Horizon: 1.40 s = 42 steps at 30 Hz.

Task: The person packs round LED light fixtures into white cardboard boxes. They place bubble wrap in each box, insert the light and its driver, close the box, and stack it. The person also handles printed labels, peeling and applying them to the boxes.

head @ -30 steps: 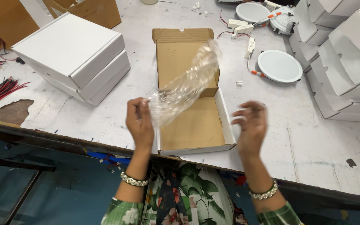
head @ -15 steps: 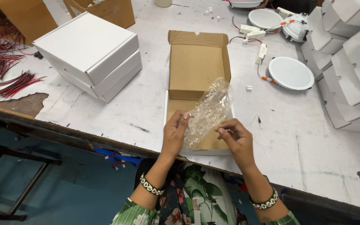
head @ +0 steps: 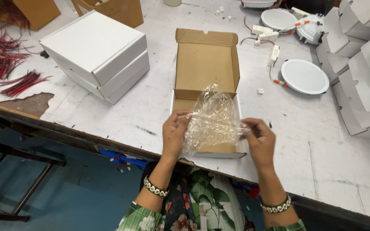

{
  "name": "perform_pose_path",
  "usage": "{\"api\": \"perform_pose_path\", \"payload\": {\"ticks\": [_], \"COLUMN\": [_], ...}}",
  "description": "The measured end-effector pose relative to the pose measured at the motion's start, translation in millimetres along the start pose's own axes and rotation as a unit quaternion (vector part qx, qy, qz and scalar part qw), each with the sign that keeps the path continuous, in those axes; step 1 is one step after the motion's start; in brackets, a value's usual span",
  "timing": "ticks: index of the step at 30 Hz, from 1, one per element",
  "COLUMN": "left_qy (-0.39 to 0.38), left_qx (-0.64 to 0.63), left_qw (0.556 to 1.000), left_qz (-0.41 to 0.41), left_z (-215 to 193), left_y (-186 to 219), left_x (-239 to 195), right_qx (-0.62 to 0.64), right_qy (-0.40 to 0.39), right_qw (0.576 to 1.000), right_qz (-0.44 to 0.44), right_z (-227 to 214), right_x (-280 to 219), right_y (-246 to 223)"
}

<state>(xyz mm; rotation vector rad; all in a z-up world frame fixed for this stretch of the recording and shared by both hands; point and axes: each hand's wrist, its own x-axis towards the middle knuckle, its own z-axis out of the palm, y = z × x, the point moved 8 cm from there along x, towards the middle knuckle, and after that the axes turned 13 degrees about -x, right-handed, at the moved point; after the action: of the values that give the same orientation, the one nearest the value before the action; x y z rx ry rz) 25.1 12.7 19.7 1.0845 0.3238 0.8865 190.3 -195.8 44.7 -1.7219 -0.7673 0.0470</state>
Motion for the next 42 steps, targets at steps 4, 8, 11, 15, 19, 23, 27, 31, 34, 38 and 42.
{"api": "perform_pose_path", "payload": {"ticks": [4, 8, 11, 15, 19, 23, 27, 31, 34, 38, 42], "left_qy": [0.004, 0.01, 0.009, -0.009, -0.059, -0.024, -0.055, -0.173, -0.237, -0.369, -0.399], "left_qx": [-0.005, 0.012, 0.033, 0.072, 0.174, 0.226, 0.076, 0.124, 0.229, 0.349, 0.258], "left_qw": [1.0, 0.999, 0.998, 0.996, 0.976, 0.97, 0.993, 0.974, 0.928, 0.831, 0.855], "left_qz": [0.021, 0.05, 0.046, 0.048, 0.116, 0.091, 0.067, 0.073, 0.175, 0.226, 0.208], "left_z": [1, 9, 16, 27, 36, 28, 44, 82, 101, 128, 113], "left_y": [6, 19, 24, 33, 54, 57, 48, 40, 53, 54, 71], "left_x": [-6, -8, -11, -20, -32, -26, -27, -49, -68, -102, -113], "right_qx": [-0.188, -0.336, -0.269, -0.313, -0.419, -0.358, -0.216, -0.289, -0.194, -0.207, -0.046], "right_qy": [0.092, 0.213, 0.106, 0.012, 0.158, 0.223, 0.023, -0.044, -0.14, -0.1, -0.099], "right_qw": [0.972, 0.873, 0.83, 0.863, 0.831, 0.861, 0.906, 0.956, 0.95, 0.914, 0.99], "right_qz": [-0.109, -0.281, -0.476, -0.396, -0.331, -0.285, -0.362, -0.027, -0.2, -0.333, -0.094], "right_z": [-32, -33, 4, 28, -16, -36, 20, 25, 51, 58, 53], "right_x": [-2, -43, -100, -84, -42, -82, -112, -62, -55, -39, -9], "right_y": [-30, -78, -107, -112, -135, -139, -107, -17, -33, -56, -29]}}
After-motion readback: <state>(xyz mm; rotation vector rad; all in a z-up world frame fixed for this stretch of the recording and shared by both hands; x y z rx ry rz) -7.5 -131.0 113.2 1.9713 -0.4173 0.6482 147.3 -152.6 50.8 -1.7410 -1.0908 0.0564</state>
